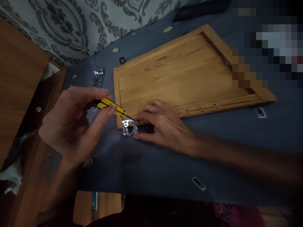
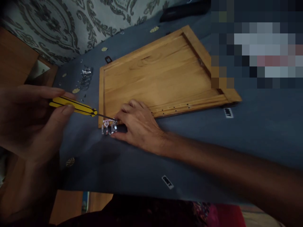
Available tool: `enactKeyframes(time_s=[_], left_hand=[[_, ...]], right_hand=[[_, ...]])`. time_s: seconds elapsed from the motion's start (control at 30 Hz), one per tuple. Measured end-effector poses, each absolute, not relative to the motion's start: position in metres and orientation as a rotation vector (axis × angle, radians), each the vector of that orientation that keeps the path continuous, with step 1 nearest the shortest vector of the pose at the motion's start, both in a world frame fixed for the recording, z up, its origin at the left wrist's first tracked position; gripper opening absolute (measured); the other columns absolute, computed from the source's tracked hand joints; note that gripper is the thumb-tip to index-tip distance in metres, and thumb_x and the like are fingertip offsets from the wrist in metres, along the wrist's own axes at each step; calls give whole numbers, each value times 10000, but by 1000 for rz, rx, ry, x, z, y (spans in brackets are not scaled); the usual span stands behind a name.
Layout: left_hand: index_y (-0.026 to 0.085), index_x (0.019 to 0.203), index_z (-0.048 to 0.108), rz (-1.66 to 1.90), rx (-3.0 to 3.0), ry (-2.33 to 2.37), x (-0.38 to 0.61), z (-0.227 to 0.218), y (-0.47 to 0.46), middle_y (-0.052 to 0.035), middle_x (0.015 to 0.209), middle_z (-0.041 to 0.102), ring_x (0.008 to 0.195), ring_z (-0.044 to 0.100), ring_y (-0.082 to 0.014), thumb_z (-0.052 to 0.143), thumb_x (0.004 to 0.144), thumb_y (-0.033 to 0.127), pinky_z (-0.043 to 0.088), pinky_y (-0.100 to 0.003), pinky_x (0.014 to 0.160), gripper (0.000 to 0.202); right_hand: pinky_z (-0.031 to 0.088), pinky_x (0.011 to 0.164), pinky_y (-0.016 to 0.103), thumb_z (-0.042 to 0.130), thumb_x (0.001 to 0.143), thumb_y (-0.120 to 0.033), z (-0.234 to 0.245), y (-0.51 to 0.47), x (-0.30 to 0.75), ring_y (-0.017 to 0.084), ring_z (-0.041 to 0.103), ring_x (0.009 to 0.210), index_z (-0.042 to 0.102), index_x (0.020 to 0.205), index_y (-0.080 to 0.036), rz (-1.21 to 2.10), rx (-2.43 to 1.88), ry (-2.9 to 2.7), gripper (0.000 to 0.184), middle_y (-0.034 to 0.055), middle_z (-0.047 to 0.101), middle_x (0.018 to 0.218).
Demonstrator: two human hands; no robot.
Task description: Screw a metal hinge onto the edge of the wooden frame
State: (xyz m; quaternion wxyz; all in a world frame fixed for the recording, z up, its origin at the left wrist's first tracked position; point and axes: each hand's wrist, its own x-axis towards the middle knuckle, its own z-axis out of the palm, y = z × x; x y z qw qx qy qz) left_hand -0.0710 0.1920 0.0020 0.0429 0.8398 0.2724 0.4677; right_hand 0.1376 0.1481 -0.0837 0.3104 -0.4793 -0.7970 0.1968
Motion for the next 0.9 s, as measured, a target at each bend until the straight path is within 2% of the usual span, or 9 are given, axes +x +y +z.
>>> enactKeyframes(time_s=[0.2, 0.27, 0.37, 0.53, 0.63, 0.73, 0.9], left_hand=[[360, 1171, 775, 1360, 2561, 800, -68, 7, 190, 24, 961, 774, 861, 774, -199, 830, 811, 102, 724, -372, 735, 446], [345, 1163, 776, 1376, 2549, 811, -67, 6, 189, 25, 957, 773, 857, 769, -182, 815, 821, 86, 717, -356, 735, 431], [305, 1155, 772, 1404, 2555, 789, -65, 3, 190, 25, 962, 765, 831, 755, -182, 818, 817, 135, 693, -363, 672, 381], [328, 1107, 781, 1446, 2650, 850, -63, 1, 189, 6, 936, 749, 823, 699, -187, 834, 829, 181, 625, -343, 611, 319], [297, 1119, 773, 1450, 2621, 828, -63, 2, 188, 30, 932, 747, 800, 699, -158, 804, 853, 151, 620, -319, 618, 305], [278, 1137, 771, 1384, 2593, 832, -64, 2, 188, 27, 966, 761, 844, 728, -166, 790, 861, 115, 634, -337, 672, 321], [324, 1179, 769, 1409, 2526, 771, -68, 1, 190, 20, 1009, 778, 896, 762, -205, 817, 842, 98, 662, -386, 747, 409]], right_hand=[[439, 852, 410, 866, 816, -455, -87, 149, 139, 272, 559, 955, 779, 1074, -152, 484, -1242, -2096, 407, 94, 702, 978], [438, 858, 411, 869, 814, -456, -88, 149, 139, 275, 561, 962, 782, 1067, -152, 486, -1242, -2094, 405, 95, 703, 975], [436, 860, 412, 872, 806, -473, -88, 149, 138, 279, 560, 969, 786, 1062, -144, 487, -1241, -2093, 425, 96, 700, 965], [427, 850, 404, 865, 810, -488, -87, 149, 137, 269, 547, 953, 783, 1064, -153, 477, -1252, -2099, 429, 87, 699, 972], [424, 843, 398, 861, 816, -489, -87, 149, 138, 269, 551, 952, 781, 1057, -160, 476, -1256, -2105, 416, 92, 701, 969], [427, 850, 398, 863, 817, -480, -87, 148, 138, 275, 561, 959, 780, 1091, -155, 480, -1261, -2110, 433, 99, 703, 970], [426, 853, 402, 887, 789, -474, -85, 148, 138, 282, 561, 963, 788, 1087, -144, 489, -1272, -2102, 455, 97, 693, 955]])
